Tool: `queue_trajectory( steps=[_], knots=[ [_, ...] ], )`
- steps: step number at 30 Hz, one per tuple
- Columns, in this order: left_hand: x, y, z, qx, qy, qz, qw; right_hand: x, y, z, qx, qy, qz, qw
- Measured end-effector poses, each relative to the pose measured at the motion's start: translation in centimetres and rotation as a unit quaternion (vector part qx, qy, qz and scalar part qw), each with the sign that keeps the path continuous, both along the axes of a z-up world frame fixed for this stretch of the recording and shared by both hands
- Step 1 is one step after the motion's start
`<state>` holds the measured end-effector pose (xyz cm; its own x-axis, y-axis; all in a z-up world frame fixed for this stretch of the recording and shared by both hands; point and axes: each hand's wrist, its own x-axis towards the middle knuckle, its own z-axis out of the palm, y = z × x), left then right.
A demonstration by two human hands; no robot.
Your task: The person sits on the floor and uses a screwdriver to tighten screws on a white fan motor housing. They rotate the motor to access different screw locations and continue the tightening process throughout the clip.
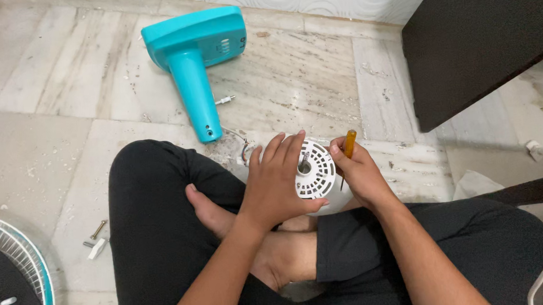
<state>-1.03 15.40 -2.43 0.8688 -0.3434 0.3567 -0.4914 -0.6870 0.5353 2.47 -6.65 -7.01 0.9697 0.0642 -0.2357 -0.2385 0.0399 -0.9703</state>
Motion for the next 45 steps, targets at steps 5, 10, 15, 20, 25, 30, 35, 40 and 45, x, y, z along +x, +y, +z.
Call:
queue_trajectory(
  steps=[5, 10, 15, 20, 25, 30, 35, 40, 45],
  knots=[
    [-0.5, -0.8, 0.0, 0.022, -0.015, 0.049, 0.998, -0.3, 0.0, -0.6, -0.004, -0.015, -0.005, 1.000],
    [-0.6, 0.1, -0.9, -0.021, -0.074, 0.020, 0.997, -1.0, 0.5, 0.7, -0.028, 0.017, -0.025, 0.999],
    [-0.2, -0.4, -2.0, -0.189, -0.074, 0.023, 0.979, -1.5, 0.6, 1.2, -0.015, 0.002, -0.019, 1.000],
    [-1.1, -1.1, -0.8, -0.248, -0.048, 0.042, 0.967, -1.3, 0.6, 1.1, -0.022, 0.006, -0.020, 1.000],
    [-1.0, -0.7, 0.1, -0.334, 0.066, 0.005, 0.940, -1.4, 0.6, 1.0, -0.057, -0.003, -0.022, 0.998],
    [-0.6, 0.0, 0.5, -0.324, 0.121, -0.017, 0.938, -1.4, 0.8, 1.4, -0.061, -0.001, -0.012, 0.998],
    [-0.4, 0.0, 0.2, -0.327, 0.054, -0.011, 0.943, -1.4, 1.2, 1.4, -0.068, -0.007, -0.017, 0.997],
    [-0.8, -0.7, 0.0, -0.342, 0.084, 0.002, 0.936, -1.6, 1.1, 1.1, -0.113, -0.027, -0.021, 0.993],
    [-0.8, -0.7, 0.0, -0.306, 0.031, 0.003, 0.952, -1.8, 0.9, 0.8, -0.144, -0.025, -0.023, 0.989]
  ],
)
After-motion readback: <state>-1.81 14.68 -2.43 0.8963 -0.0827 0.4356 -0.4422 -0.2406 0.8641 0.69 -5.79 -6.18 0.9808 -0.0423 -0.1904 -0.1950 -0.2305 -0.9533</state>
